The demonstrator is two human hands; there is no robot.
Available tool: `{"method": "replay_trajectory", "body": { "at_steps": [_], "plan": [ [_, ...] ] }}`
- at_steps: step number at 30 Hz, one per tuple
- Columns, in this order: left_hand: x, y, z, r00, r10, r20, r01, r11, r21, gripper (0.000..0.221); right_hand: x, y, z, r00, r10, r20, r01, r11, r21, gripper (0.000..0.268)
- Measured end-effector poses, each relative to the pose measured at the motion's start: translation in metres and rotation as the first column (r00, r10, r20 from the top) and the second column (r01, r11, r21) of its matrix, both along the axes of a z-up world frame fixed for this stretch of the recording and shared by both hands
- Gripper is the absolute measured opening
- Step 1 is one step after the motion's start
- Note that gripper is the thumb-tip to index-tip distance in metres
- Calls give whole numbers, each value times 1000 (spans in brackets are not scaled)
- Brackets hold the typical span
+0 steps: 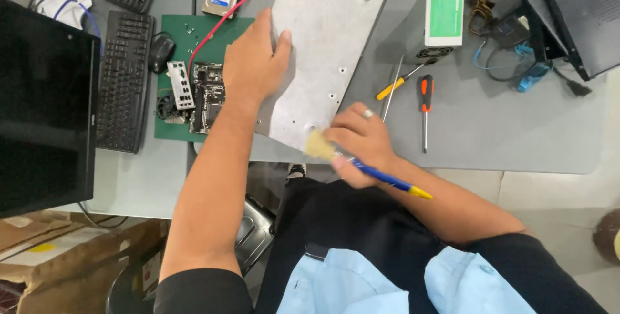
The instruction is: Cleaning a computer chassis using a brush to remove dust from the metal frame and internal components.
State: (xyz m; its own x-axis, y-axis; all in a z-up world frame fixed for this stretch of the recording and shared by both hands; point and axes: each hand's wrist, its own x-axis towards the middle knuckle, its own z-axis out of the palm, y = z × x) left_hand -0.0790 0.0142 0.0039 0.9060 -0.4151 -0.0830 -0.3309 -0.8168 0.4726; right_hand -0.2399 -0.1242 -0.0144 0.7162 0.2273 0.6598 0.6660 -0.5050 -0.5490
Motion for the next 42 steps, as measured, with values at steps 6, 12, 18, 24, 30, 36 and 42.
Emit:
{"method": "replay_trajectory", "body": {
  "at_steps": [6, 12, 18, 24, 30, 36, 42],
  "plan": [
    [-7, -3, 9, 999, -5, -35, 5, 1000, -4, 37, 31, -21, -25, 992, 82, 99, -37, 920, -391, 25],
    [-4, 1, 2, 999, -26, -32, 25, 999, -45, 45, 81, -72, -9, 922, -384, -48, 362, 901, -240, 34],
    [-1, 4, -3, 999, -11, -52, 9, 999, -40, 59, 32, -19, 0, 995, -67, -74, 38, 940, -340, 33],
    [-5, 6, -1, 999, -18, -44, 16, 998, -63, 55, 75, -90, -31, 962, -259, -88, 217, 917, -334, 36],
    [-7, 5, 12, 997, -52, -53, 48, 997, -67, 51, 71, -78, -41, 844, -517, -143, 526, 850, 26, 43],
    [7, 8, 13, 985, 45, -164, -48, 999, -15, 50, 3, -19, -106, 918, -338, -206, 369, 920, 133, 50],
    [23, 12, 0, 950, 79, -302, -81, 997, 7, 62, -59, -20, -164, 714, -156, -682, 428, 869, 249, 37]
  ]
}}
